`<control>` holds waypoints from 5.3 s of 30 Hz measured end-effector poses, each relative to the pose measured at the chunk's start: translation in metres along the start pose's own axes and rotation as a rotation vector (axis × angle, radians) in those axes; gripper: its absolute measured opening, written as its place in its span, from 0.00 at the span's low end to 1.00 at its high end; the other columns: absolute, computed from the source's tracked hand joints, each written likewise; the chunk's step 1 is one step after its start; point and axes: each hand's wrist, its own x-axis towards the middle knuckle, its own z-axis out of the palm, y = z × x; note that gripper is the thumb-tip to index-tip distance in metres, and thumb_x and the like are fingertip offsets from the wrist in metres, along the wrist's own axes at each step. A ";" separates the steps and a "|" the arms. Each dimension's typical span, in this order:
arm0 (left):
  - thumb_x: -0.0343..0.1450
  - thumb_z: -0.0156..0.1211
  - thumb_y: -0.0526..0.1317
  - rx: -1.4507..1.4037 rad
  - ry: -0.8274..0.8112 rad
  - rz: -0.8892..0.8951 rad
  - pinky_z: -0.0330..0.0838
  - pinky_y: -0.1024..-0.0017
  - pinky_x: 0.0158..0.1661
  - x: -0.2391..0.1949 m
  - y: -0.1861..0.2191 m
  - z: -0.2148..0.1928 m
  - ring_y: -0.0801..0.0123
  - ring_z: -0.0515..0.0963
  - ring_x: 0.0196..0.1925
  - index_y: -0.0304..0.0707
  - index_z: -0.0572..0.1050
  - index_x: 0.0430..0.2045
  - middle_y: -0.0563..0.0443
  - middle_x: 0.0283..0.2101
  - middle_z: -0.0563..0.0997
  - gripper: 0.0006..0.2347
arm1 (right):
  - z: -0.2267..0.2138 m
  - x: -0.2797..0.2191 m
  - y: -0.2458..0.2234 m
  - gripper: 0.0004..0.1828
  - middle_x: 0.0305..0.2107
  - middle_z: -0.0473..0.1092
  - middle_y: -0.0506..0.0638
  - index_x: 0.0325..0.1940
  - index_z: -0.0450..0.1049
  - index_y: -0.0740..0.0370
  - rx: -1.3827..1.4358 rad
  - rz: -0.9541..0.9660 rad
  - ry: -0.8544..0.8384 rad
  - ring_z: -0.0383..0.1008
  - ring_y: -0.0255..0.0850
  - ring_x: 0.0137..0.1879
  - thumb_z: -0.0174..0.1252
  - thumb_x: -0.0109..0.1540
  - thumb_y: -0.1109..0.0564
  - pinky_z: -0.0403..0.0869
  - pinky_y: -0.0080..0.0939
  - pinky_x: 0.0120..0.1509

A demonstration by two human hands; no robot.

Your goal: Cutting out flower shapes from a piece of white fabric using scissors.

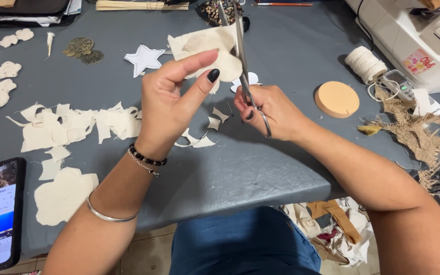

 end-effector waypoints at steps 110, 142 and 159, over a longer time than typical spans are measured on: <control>0.68 0.60 0.30 0.208 -0.333 -0.008 0.69 0.78 0.43 0.007 -0.011 -0.007 0.77 0.78 0.40 0.47 0.81 0.30 0.61 0.35 0.80 0.06 | 0.003 0.002 0.028 0.07 0.26 0.69 0.38 0.39 0.73 0.55 0.570 0.302 0.126 0.64 0.24 0.32 0.64 0.63 0.54 0.61 0.27 0.36; 0.70 0.63 0.33 0.039 0.022 -0.090 0.68 0.86 0.28 0.007 -0.011 -0.004 0.85 0.79 0.38 0.44 0.82 0.43 0.56 0.47 0.85 0.09 | 0.008 0.003 0.009 0.41 0.34 0.71 0.43 0.40 0.66 0.52 0.001 0.099 -0.149 0.70 0.37 0.39 0.23 0.63 0.18 0.69 0.41 0.46; 0.70 0.63 0.33 0.032 0.011 -0.102 0.61 0.87 0.22 0.002 -0.008 0.000 0.88 0.67 0.23 0.46 0.80 0.44 0.57 0.48 0.84 0.10 | 0.015 0.000 0.004 0.33 0.25 0.64 0.42 0.34 0.61 0.53 -0.084 -0.016 -0.108 0.63 0.40 0.31 0.29 0.67 0.25 0.66 0.42 0.38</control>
